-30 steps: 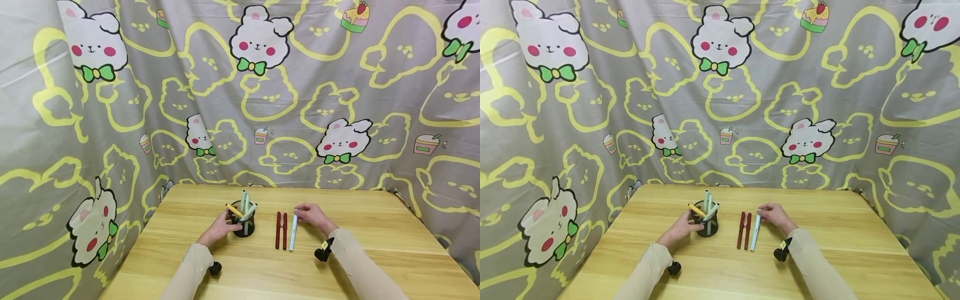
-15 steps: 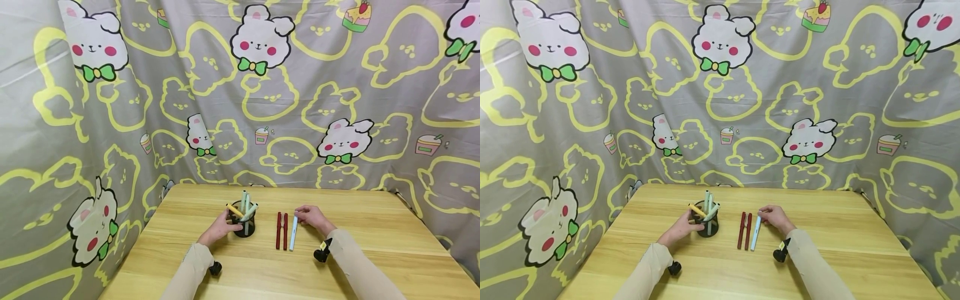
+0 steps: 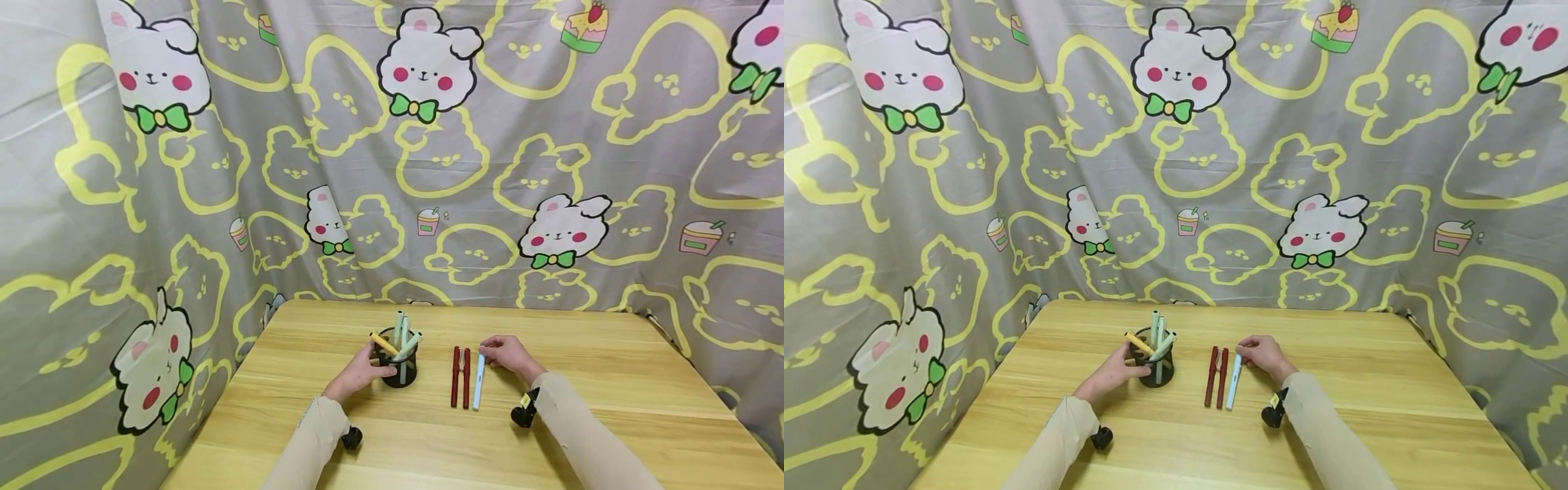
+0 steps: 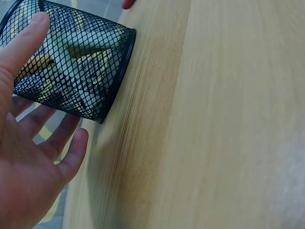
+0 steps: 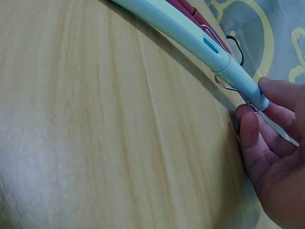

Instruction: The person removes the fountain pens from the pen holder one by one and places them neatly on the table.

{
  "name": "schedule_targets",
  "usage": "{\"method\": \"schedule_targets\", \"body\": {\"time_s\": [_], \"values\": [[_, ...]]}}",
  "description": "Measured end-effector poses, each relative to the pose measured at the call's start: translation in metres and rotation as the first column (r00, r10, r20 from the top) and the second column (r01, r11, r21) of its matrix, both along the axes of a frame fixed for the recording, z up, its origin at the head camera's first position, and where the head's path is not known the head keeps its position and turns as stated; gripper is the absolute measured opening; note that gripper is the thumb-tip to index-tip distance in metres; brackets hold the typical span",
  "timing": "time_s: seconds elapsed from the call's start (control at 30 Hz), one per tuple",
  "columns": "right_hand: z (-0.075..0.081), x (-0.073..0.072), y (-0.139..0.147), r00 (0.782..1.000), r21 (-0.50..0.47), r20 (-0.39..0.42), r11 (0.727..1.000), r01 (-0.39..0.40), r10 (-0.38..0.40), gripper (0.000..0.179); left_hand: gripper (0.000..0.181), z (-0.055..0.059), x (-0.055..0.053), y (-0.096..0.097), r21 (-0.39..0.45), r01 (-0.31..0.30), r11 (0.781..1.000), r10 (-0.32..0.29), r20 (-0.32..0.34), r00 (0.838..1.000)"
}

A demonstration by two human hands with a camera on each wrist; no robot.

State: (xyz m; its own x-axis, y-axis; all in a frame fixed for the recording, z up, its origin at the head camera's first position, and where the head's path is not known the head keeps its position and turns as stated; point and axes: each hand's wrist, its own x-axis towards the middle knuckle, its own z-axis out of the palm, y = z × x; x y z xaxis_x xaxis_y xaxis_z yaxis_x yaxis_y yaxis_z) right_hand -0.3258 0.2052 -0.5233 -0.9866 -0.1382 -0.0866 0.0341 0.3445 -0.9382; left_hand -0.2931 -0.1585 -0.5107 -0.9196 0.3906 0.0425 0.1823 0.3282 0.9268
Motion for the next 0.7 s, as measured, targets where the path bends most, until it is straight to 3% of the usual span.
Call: {"method": "schedule_targets", "body": {"time_s": [0.7], "values": [[0.0022,0.0005,0.0058,1.000,0.005,-0.022,1.000,0.006,-0.006,0.028,0.071,-0.0009,-0.0017,0.0006,-0.005,-0.011,1.000,0.011,0.015,1.000]]}}
